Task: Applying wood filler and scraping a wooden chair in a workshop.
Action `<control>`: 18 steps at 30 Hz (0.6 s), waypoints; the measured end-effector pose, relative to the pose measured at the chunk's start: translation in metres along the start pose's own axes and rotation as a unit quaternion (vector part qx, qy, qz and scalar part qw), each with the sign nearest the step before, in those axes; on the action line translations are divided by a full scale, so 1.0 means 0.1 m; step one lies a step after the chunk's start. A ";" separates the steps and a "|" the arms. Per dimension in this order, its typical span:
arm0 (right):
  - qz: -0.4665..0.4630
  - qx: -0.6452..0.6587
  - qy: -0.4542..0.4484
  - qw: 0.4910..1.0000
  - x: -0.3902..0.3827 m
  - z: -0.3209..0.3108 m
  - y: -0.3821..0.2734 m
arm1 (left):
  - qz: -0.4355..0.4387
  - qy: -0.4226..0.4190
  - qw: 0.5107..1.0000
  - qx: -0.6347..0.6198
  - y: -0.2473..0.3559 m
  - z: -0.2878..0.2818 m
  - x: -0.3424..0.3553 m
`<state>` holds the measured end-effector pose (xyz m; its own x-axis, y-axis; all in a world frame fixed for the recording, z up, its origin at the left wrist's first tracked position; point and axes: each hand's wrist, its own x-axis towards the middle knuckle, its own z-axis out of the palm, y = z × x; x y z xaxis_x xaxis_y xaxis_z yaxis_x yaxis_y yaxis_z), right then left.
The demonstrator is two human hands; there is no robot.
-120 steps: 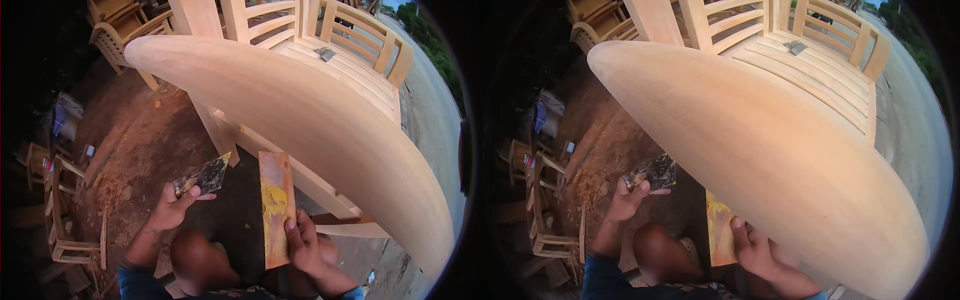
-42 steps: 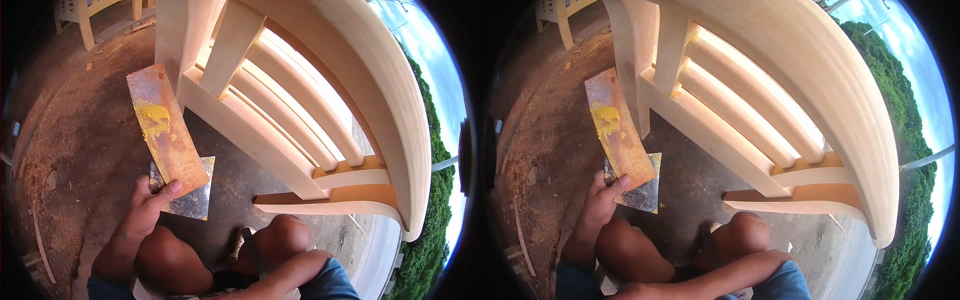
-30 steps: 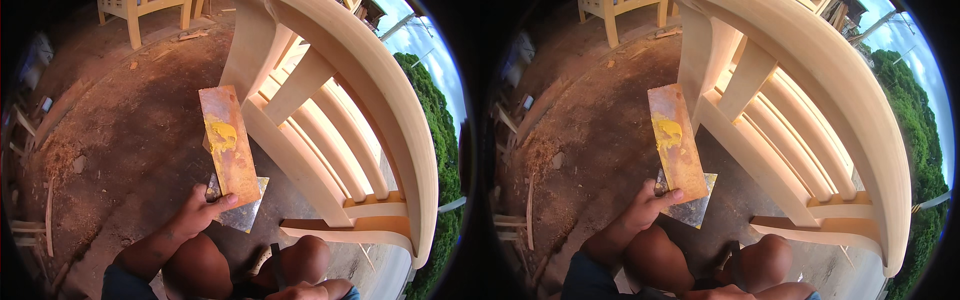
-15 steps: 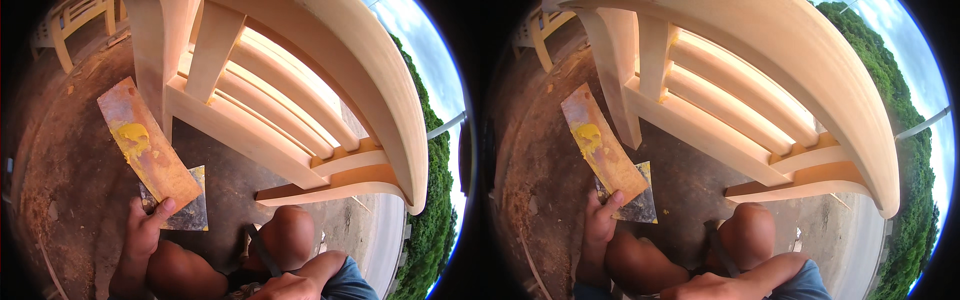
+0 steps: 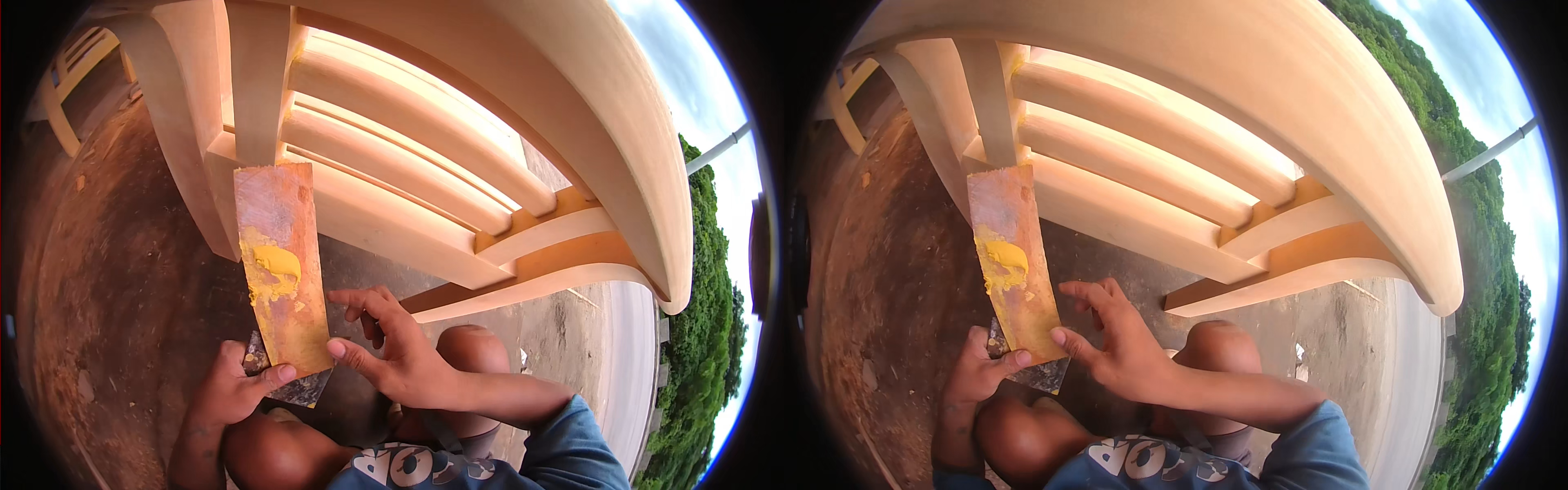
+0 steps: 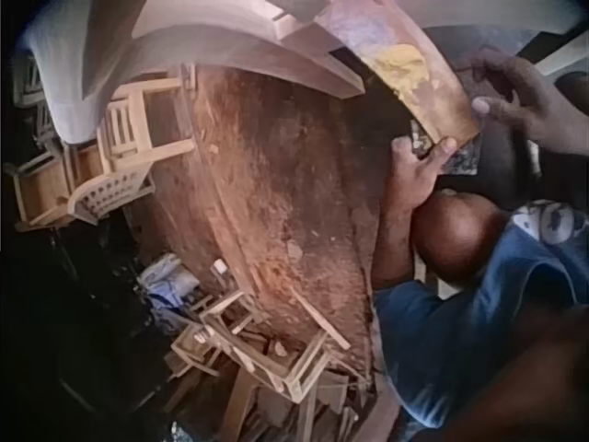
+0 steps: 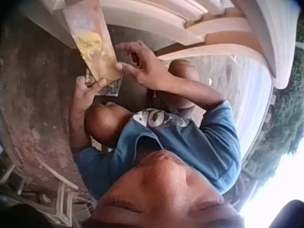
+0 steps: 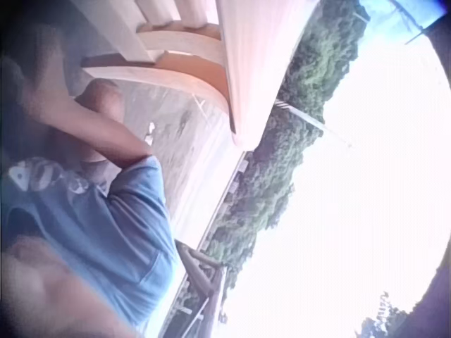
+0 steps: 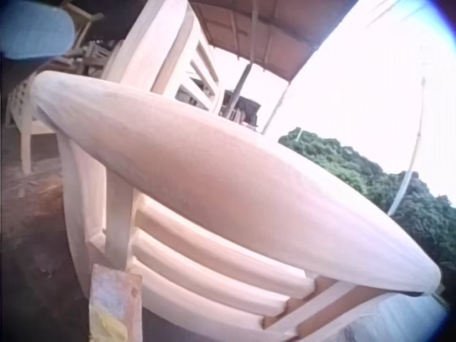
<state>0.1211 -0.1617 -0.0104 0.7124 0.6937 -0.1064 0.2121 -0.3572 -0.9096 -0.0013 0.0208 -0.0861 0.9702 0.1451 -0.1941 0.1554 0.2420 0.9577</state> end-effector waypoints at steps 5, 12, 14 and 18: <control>-0.078 -0.026 -0.010 0.997 0.14 0.16 0.25 | -0.036 -0.068 0.997 -0.015 -0.11 -0.04 -0.01; -0.024 0.030 0.004 0.999 0.14 0.16 0.17 | -0.088 -0.039 0.993 -0.065 -0.32 -0.16 -0.07; 0.045 0.166 -0.037 0.984 0.10 0.15 0.22 | -0.070 0.097 0.991 -0.063 -0.57 -0.33 -0.13; -0.002 0.107 -0.114 0.988 -0.07 -0.02 0.40 | -0.010 0.207 0.966 -0.152 -0.73 -0.37 0.01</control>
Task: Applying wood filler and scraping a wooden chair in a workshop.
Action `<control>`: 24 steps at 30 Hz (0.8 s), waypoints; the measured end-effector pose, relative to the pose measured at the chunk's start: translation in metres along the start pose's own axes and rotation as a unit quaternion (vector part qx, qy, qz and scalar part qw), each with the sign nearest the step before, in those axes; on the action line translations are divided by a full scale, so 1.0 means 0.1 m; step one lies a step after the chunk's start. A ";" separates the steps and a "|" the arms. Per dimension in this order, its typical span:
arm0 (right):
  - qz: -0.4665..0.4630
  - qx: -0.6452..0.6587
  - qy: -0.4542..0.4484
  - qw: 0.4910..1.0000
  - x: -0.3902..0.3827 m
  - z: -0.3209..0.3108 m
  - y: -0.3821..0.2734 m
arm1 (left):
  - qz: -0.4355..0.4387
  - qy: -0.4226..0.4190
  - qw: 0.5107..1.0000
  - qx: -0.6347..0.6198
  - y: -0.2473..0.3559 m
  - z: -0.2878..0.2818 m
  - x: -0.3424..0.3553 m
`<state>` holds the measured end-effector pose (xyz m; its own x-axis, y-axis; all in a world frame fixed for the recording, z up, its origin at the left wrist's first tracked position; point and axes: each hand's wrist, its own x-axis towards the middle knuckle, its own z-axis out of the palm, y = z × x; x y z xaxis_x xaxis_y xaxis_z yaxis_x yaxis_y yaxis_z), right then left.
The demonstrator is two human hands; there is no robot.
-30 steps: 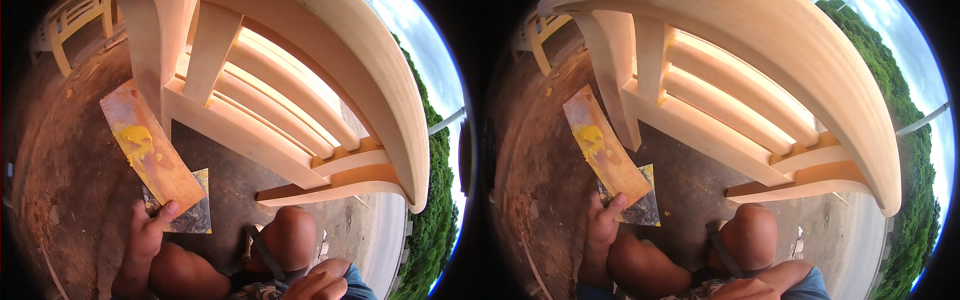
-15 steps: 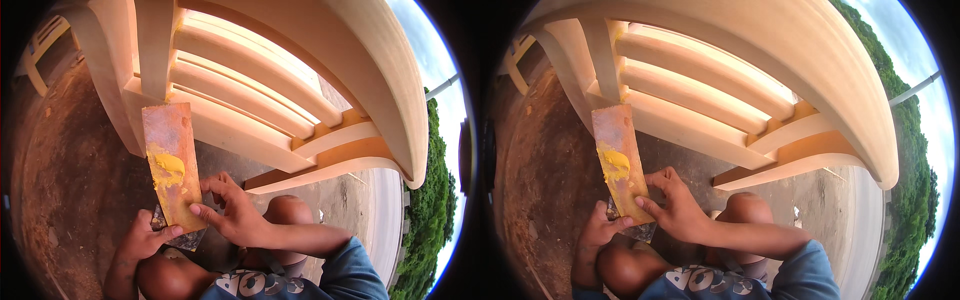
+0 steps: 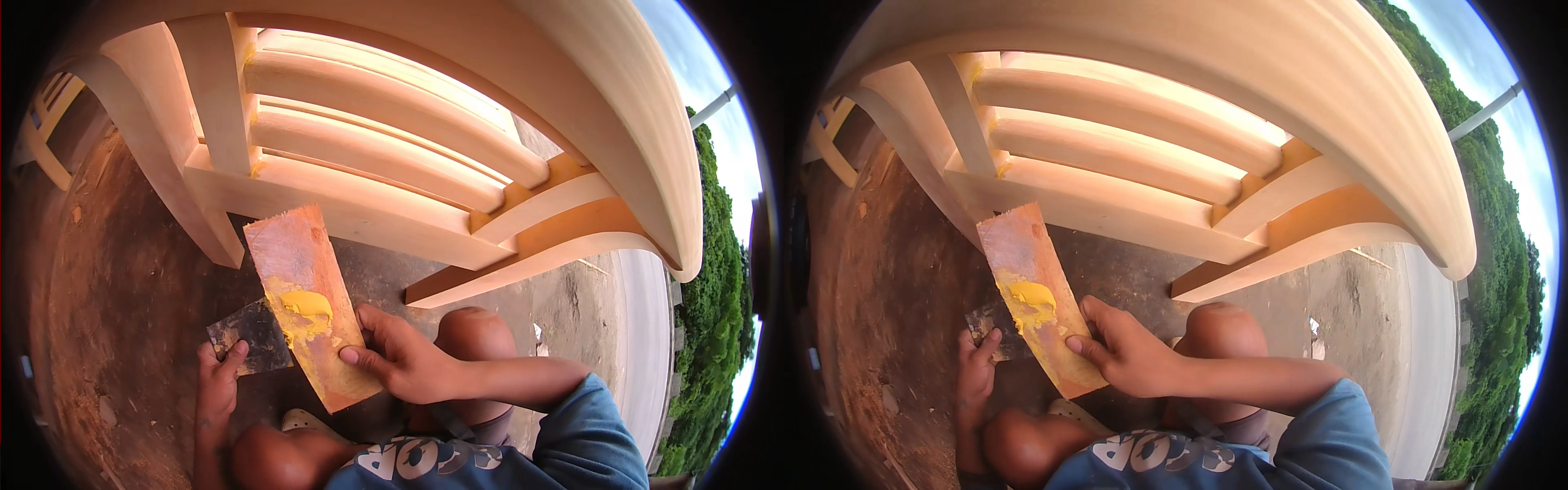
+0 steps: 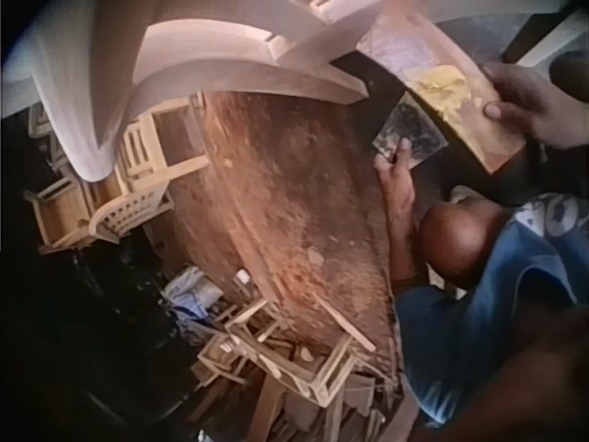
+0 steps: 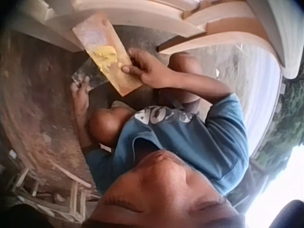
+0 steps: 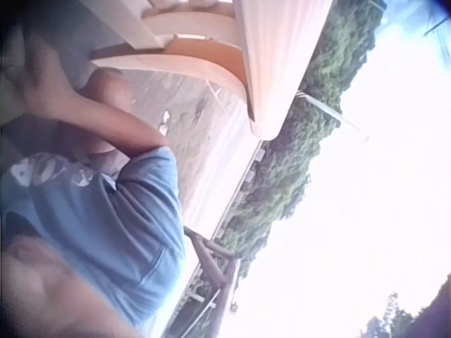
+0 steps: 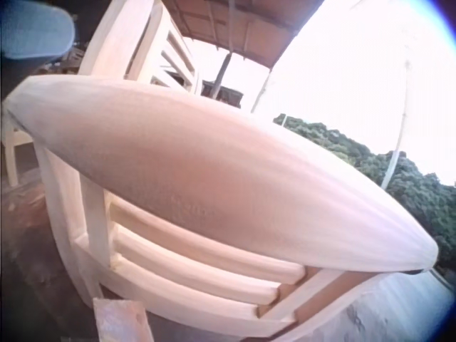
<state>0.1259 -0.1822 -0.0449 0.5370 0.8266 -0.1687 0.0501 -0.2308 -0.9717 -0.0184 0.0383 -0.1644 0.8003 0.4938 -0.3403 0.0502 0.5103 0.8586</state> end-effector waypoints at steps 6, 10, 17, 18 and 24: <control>0.009 0.081 0.008 0.997 -0.21 -0.13 -0.10 | -0.027 -0.125 0.992 -0.006 -0.11 0.23 0.23; -0.001 0.037 -0.011 0.999 -0.30 -0.25 -0.02 | -0.035 -0.155 0.986 0.042 -0.12 0.49 0.40; -0.071 0.018 -0.029 0.997 -0.46 -0.31 -0.06 | 0.036 -0.280 0.954 0.098 -0.50 0.93 0.77; -0.073 0.036 -0.020 0.996 -0.48 -0.32 -0.05 | 0.058 -0.286 0.947 0.136 -0.51 1.21 0.78; -0.007 0.057 -0.044 0.997 -0.68 -0.32 -0.01 | 0.558 -0.312 0.714 0.284 -0.41 2.28 0.76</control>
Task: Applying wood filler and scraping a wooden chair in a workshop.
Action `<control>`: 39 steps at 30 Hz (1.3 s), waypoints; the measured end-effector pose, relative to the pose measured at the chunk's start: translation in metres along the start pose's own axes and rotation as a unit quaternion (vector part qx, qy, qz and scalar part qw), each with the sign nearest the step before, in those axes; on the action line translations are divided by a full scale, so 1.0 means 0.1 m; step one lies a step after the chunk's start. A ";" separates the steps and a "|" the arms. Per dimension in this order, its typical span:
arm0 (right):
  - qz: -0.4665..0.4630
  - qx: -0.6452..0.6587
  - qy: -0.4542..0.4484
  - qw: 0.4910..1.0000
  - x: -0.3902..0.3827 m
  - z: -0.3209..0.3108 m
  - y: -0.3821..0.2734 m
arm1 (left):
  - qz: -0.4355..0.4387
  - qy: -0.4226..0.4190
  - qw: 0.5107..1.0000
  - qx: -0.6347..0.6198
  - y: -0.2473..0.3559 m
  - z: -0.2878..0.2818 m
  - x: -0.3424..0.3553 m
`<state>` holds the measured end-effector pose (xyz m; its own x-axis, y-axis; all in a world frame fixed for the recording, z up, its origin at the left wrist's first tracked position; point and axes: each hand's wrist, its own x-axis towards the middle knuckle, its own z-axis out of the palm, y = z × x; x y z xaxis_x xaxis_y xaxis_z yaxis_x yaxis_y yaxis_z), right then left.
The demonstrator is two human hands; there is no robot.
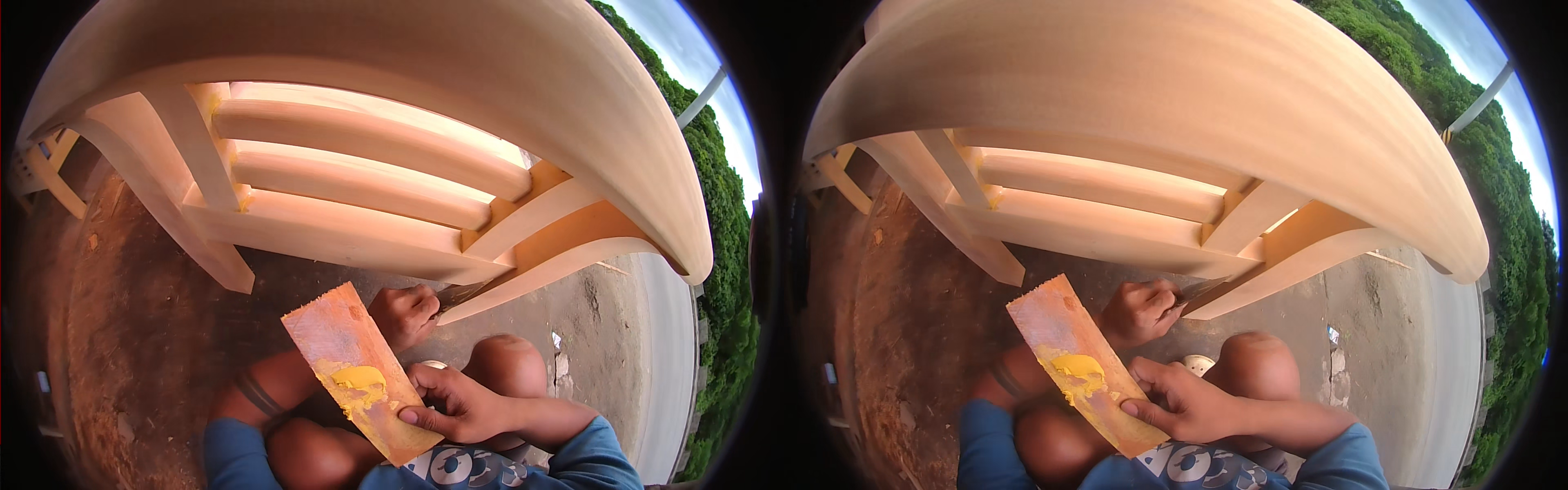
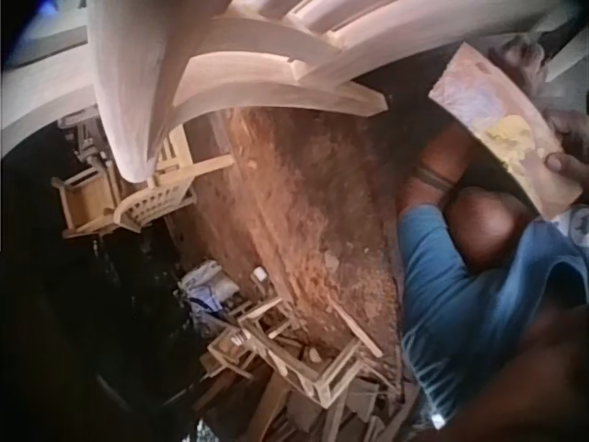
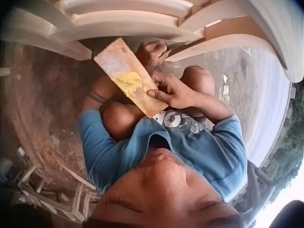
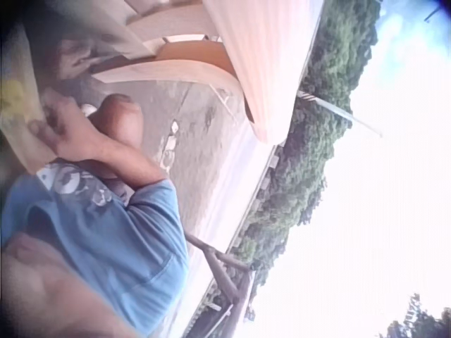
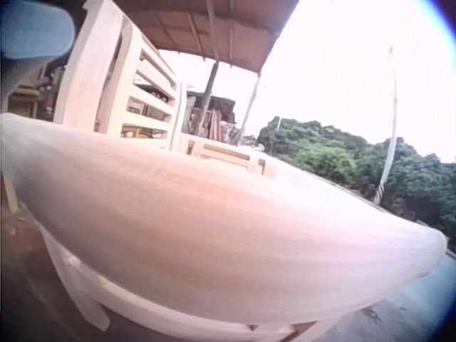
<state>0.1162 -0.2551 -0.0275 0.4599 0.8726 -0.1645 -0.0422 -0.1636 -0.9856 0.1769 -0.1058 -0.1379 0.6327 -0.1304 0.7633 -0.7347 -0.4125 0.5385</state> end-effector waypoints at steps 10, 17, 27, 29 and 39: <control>0.019 -0.075 -0.055 0.995 -0.12 -0.20 -0.14 | -0.330 0.476 0.782 0.229 0.08 -1.54 -0.91; 0.053 0.035 0.034 0.997 -0.24 -0.23 -0.20 | -0.184 0.297 0.842 0.412 -0.12 -1.15 -0.47; 0.001 0.055 0.254 0.966 -0.32 -0.13 -0.18 | -0.148 0.160 0.974 0.068 -0.05 -0.70 -0.49; -0.007 0.041 0.216 0.976 -0.32 -0.19 -0.18 | -0.232 0.370 0.880 0.186 -0.06 -1.40 -0.52; -0.016 0.029 0.226 0.974 -0.11 -0.17 -0.18 | -0.239 0.390 0.837 0.299 -0.03 -1.89 -0.95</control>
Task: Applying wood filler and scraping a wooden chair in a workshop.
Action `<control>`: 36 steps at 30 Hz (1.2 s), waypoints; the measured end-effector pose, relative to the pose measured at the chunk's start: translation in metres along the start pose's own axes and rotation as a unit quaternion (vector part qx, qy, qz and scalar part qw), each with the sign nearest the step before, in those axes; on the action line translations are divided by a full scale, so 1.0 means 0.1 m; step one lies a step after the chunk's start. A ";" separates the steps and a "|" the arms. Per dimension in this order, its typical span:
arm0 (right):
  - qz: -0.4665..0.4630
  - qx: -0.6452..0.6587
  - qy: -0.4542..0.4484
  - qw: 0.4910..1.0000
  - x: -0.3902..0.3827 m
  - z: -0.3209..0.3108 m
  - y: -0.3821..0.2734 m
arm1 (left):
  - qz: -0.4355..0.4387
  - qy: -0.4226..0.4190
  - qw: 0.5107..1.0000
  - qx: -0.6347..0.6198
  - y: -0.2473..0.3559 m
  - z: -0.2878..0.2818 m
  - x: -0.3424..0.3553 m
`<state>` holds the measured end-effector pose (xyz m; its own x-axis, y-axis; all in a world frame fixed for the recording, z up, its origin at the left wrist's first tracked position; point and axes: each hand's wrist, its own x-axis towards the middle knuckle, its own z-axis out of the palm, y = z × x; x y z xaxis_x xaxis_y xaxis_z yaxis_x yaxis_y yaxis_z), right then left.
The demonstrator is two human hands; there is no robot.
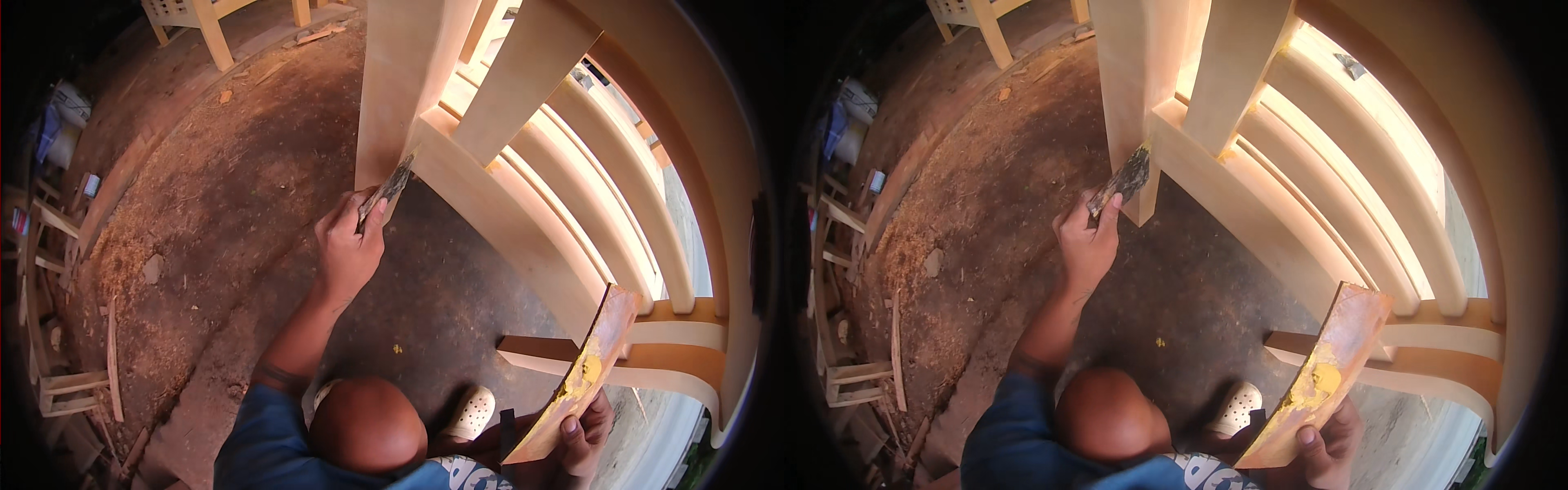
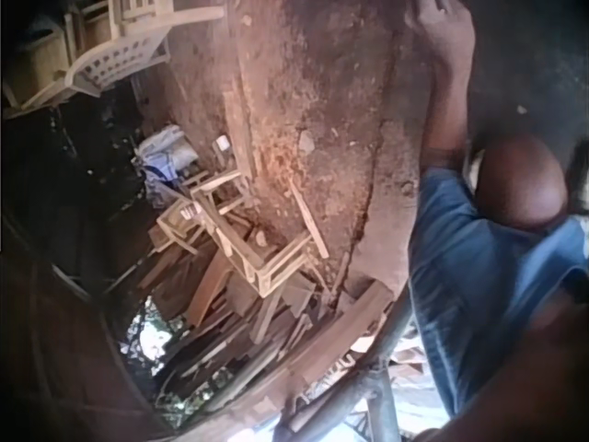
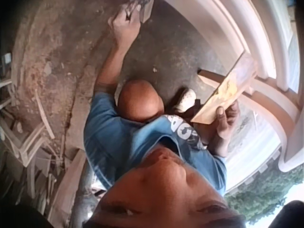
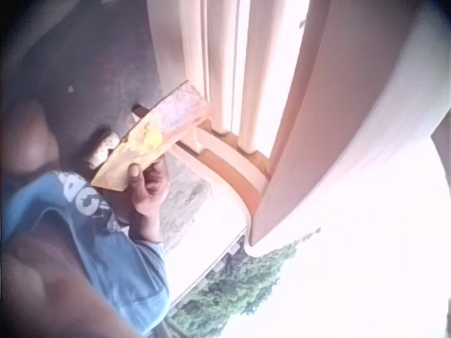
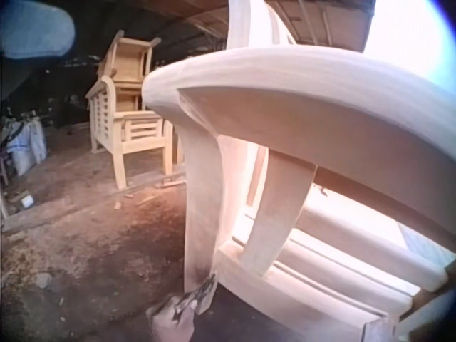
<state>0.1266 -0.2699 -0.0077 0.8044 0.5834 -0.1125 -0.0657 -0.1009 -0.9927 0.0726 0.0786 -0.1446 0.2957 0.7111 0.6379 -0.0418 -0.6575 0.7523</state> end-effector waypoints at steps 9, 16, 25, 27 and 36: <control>0.001 -0.012 0.009 1.000 0.02 0.04 -0.02 | 0.168 -0.126 0.976 -0.046 0.26 0.35 -0.34; 0.041 0.011 -0.006 0.999 0.12 0.19 -0.06 | 0.200 -0.192 0.960 0.033 0.38 0.32 -0.27; 0.042 0.022 -0.061 0.997 0.11 0.14 -0.02 | 0.073 -0.211 0.964 0.141 0.92 -0.50 0.94; 0.059 0.037 -0.089 0.994 0.15 0.16 -0.02 | 0.157 -0.208 0.931 0.255 1.01 -0.50 1.15; 0.065 0.034 -0.221 0.972 0.27 0.24 0.01 | 0.307 -0.293 0.809 0.406 1.17 -0.06 1.51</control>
<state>0.1340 -0.2344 -0.0132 0.4550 0.8602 -0.2302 -0.2014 -0.1524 -0.9676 0.1066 0.1109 0.0408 0.8688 0.1033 0.4843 0.2171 -0.9584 -0.1851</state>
